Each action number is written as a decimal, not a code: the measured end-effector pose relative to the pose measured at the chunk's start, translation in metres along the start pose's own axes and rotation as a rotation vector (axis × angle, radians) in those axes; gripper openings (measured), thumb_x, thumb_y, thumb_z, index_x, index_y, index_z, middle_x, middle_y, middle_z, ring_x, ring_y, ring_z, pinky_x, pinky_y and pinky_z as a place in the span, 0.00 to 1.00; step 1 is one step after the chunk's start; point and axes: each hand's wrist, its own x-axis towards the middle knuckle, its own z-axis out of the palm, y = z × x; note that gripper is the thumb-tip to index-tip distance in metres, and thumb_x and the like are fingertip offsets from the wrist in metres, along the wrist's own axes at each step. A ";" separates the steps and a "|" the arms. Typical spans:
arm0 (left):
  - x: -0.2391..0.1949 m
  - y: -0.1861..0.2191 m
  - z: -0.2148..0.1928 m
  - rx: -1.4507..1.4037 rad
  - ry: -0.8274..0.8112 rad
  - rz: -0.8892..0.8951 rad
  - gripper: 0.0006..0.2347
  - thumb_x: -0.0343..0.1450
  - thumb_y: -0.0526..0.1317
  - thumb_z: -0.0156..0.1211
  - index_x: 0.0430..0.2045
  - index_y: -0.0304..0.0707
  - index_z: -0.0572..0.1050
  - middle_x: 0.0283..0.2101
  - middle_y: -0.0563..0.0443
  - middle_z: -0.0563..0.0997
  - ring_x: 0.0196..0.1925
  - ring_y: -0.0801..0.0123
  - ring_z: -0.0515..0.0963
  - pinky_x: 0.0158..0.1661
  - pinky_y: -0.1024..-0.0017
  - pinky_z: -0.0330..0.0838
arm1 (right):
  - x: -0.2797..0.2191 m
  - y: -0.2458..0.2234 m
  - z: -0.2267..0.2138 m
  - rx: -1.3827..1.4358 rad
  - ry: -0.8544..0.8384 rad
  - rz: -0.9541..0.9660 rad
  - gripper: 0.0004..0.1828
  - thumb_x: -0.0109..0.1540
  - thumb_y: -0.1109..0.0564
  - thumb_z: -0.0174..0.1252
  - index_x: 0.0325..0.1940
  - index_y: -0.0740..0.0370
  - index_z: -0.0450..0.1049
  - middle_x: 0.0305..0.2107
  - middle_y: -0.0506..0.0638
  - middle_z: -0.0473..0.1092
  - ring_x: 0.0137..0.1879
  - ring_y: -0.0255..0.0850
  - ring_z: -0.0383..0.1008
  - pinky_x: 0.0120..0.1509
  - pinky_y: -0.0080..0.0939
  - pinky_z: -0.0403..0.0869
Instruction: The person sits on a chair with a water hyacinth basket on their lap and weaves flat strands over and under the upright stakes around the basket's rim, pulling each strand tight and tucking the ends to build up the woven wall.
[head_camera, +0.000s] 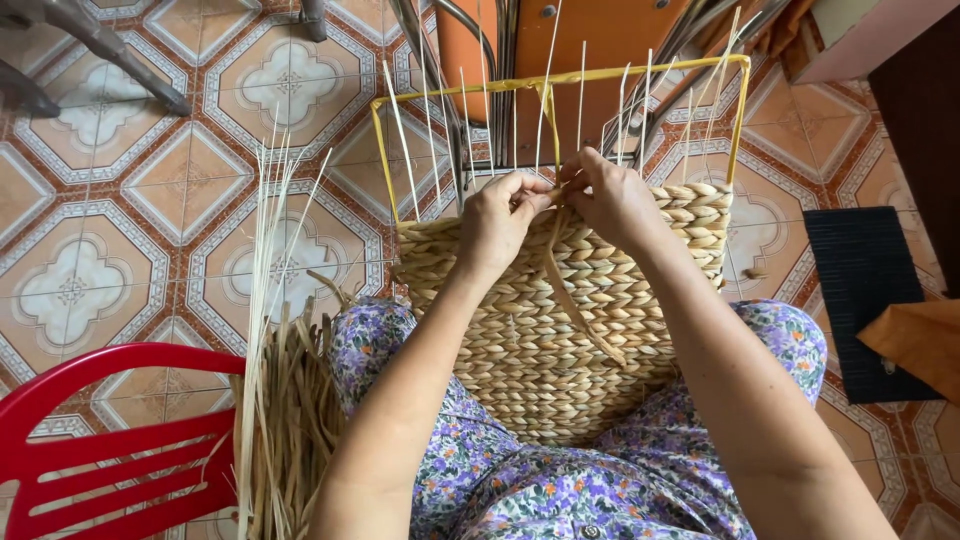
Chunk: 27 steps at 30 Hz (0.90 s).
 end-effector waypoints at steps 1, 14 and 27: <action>0.001 -0.003 0.002 0.004 -0.002 -0.001 0.05 0.67 0.34 0.69 0.34 0.38 0.81 0.34 0.53 0.85 0.33 0.73 0.84 0.34 0.74 0.79 | 0.001 0.003 0.001 0.004 0.000 0.001 0.15 0.59 0.62 0.65 0.49 0.64 0.72 0.40 0.56 0.80 0.46 0.52 0.80 0.47 0.49 0.77; 0.031 -0.023 0.040 0.552 -0.117 -0.178 0.03 0.68 0.34 0.65 0.29 0.34 0.78 0.35 0.46 0.84 0.29 0.66 0.83 0.27 0.71 0.77 | 0.016 0.025 0.018 0.183 -0.029 0.044 0.14 0.57 0.68 0.64 0.47 0.65 0.74 0.39 0.55 0.80 0.46 0.42 0.82 0.50 0.40 0.79; 0.039 -0.012 0.016 0.325 -0.395 -0.454 0.07 0.69 0.41 0.57 0.32 0.51 0.84 0.38 0.53 0.86 0.35 0.68 0.82 0.36 0.66 0.74 | 0.020 0.021 0.009 0.321 -0.161 0.213 0.16 0.60 0.69 0.59 0.52 0.66 0.71 0.41 0.54 0.79 0.38 0.38 0.82 0.36 0.37 0.80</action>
